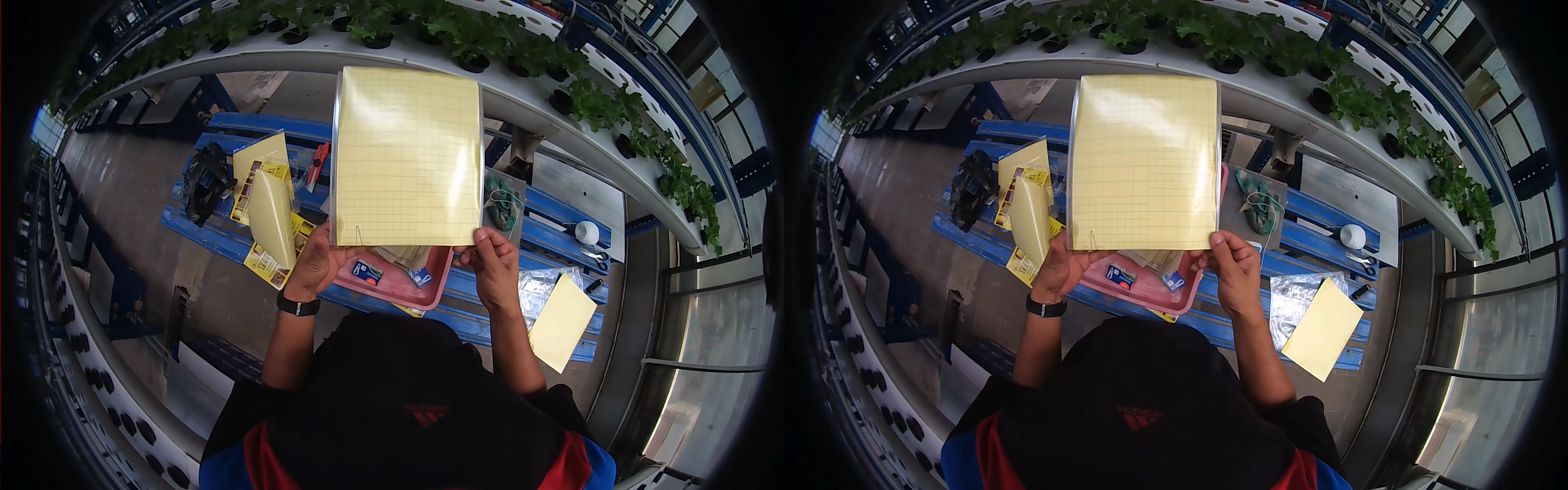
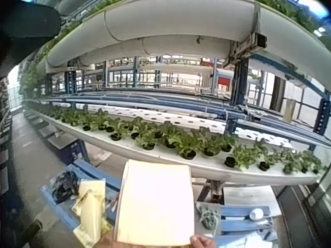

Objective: Assembling yellow sticky insect traps by attaching them to plastic sheets and string in a greenhouse.

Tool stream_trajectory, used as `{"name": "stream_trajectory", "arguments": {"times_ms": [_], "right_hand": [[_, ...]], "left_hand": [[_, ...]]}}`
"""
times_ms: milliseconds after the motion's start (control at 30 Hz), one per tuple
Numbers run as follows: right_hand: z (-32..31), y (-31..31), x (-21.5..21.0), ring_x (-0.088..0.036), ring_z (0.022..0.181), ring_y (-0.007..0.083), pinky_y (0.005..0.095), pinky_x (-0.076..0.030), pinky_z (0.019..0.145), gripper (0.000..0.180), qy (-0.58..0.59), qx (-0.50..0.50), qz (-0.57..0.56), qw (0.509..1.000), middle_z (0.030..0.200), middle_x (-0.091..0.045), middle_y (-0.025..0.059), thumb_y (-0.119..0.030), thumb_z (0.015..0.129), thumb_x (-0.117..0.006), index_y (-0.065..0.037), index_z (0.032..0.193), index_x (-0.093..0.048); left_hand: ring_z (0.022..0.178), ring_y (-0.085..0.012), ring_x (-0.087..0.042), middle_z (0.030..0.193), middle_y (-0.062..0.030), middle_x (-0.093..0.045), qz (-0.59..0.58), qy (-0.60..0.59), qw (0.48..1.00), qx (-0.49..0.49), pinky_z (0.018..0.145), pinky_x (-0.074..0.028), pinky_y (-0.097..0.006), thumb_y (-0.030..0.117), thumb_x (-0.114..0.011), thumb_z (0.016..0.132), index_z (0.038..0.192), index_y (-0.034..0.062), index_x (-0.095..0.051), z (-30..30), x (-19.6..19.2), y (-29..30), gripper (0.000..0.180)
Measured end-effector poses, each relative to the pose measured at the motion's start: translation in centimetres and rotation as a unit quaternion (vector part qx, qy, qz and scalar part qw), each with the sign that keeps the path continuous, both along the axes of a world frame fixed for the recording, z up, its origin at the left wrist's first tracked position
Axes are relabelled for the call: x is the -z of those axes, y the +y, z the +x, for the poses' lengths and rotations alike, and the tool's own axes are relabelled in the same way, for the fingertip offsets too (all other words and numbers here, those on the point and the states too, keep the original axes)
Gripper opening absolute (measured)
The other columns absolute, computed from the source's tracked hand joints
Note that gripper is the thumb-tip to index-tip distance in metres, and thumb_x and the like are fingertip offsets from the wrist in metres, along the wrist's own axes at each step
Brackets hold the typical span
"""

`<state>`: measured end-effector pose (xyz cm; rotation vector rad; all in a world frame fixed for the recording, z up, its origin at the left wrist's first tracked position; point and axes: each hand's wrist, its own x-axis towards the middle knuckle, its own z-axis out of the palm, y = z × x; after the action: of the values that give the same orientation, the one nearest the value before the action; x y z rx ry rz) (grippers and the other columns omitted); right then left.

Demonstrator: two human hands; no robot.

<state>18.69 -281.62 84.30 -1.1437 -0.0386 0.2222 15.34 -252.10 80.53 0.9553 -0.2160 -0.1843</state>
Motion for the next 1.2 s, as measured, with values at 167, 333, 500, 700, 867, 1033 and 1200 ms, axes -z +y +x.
{"name": "stream_trajectory", "arguments": {"times_ms": [167, 333, 500, 700, 867, 1033, 1200], "right_hand": [[1.4, 3.4, -0.9, -0.059, 0.065, 0.0084, 0.0258, -0.054, 0.066, 0.029, -0.047, 0.002, -0.02, 0.999, 0.084, -0.07, 0.0105, -0.022, 0.1, -0.055, 0.005, 0.108, -0.065], [1.7, 6.8, -1.0, -0.058, 0.066, 0.0082, 0.0247, -0.052, 0.065, 0.03, -0.048, -0.031, -0.024, 0.998, 0.084, -0.069, 0.0093, -0.02, 0.101, -0.054, 0.006, 0.109, -0.065], [1.2, 8.1, -0.4, -0.059, 0.068, 0.009, 0.0244, -0.051, 0.066, 0.03, -0.067, -0.05, -0.04, 0.996, 0.084, -0.07, 0.0085, -0.02, 0.1, -0.054, 0.007, 0.108, -0.066], [0.8, 7.6, 0.2, -0.058, 0.066, 0.0082, 0.0231, -0.049, 0.064, 0.029, -0.053, -0.073, -0.019, 0.996, 0.081, -0.069, 0.007, -0.019, 0.1, -0.055, 0.006, 0.107, -0.067], [1.1, 6.4, 1.0, -0.056, 0.064, 0.0054, 0.0206, -0.047, 0.061, 0.028, -0.03, -0.059, 0.008, 0.998, 0.079, -0.068, 0.0048, -0.018, 0.099, -0.055, 0.007, 0.107, -0.066], [1.7, 5.1, 1.7, -0.059, 0.065, 0.0083, 0.0224, -0.05, 0.064, 0.03, -0.037, -0.075, 0.031, 0.996, 0.08, -0.069, 0.007, -0.02, 0.1, -0.055, 0.006, 0.108, -0.067], [2.1, 2.9, 1.7, -0.06, 0.071, 0.0085, 0.0236, -0.05, 0.069, 0.031, 0.005, -0.12, 0.087, 0.989, 0.082, -0.068, 0.0059, -0.022, 0.1, -0.054, 0.006, 0.11, -0.065]], "left_hand": [[0.115, -0.0251, -0.058, 0.125, -0.019, -0.059, -0.005, -0.027, 1.0, 0.006, 0.104, -0.043, -0.041, 0.055, -0.066, 0.086, 0.133, -0.0061, -0.047, -0.4, -0.9, -2.7, 0.08], [0.098, -0.0159, -0.062, 0.108, -0.0124, -0.067, -0.013, 0.019, 0.993, -0.118, 0.09, -0.049, -0.03, 0.021, -0.062, 0.096, 0.118, -0.0028, -0.061, -0.5, -2.8, -6.5, 0.032], [0.086, -0.0137, -0.065, 0.097, -0.0099, -0.07, 0.001, 0.082, 0.978, -0.194, 0.082, -0.051, -0.027, 0.011, -0.061, 0.096, 0.106, -0.0015, -0.067, -0.3, -1.8, -6.4, 0.017], [0.084, -0.0152, -0.065, 0.096, -0.0102, -0.069, -0.041, 0.099, 0.975, -0.193, 0.081, -0.052, -0.028, 0.006, -0.061, 0.094, 0.107, 0.0001, -0.065, -0.7, -1.4, -6.7, 0.016], [0.088, -0.0171, -0.065, 0.096, -0.0096, -0.068, -0.094, 0.087, 0.98, -0.155, 0.081, -0.052, -0.031, 0.007, -0.059, 0.095, 0.109, 0.0009, -0.063, -0.4, -1.3, -7.8, 0.016], [0.09, -0.017, -0.065, 0.095, -0.0089, -0.068, 0.0, 0.09, 0.979, -0.184, 0.081, -0.051, -0.03, 0.008, -0.057, 0.096, 0.107, 0.0017, -0.064, 0.4, -1.3, -9.3, 0.014], [0.089, -0.0159, -0.064, 0.095, -0.008, -0.068, 0.039, 0.066, 0.976, -0.202, 0.08, -0.051, -0.029, 0.009, -0.058, 0.097, 0.105, 0.0029, -0.066, 0.6, -1.6, -10.5, 0.013]]}}
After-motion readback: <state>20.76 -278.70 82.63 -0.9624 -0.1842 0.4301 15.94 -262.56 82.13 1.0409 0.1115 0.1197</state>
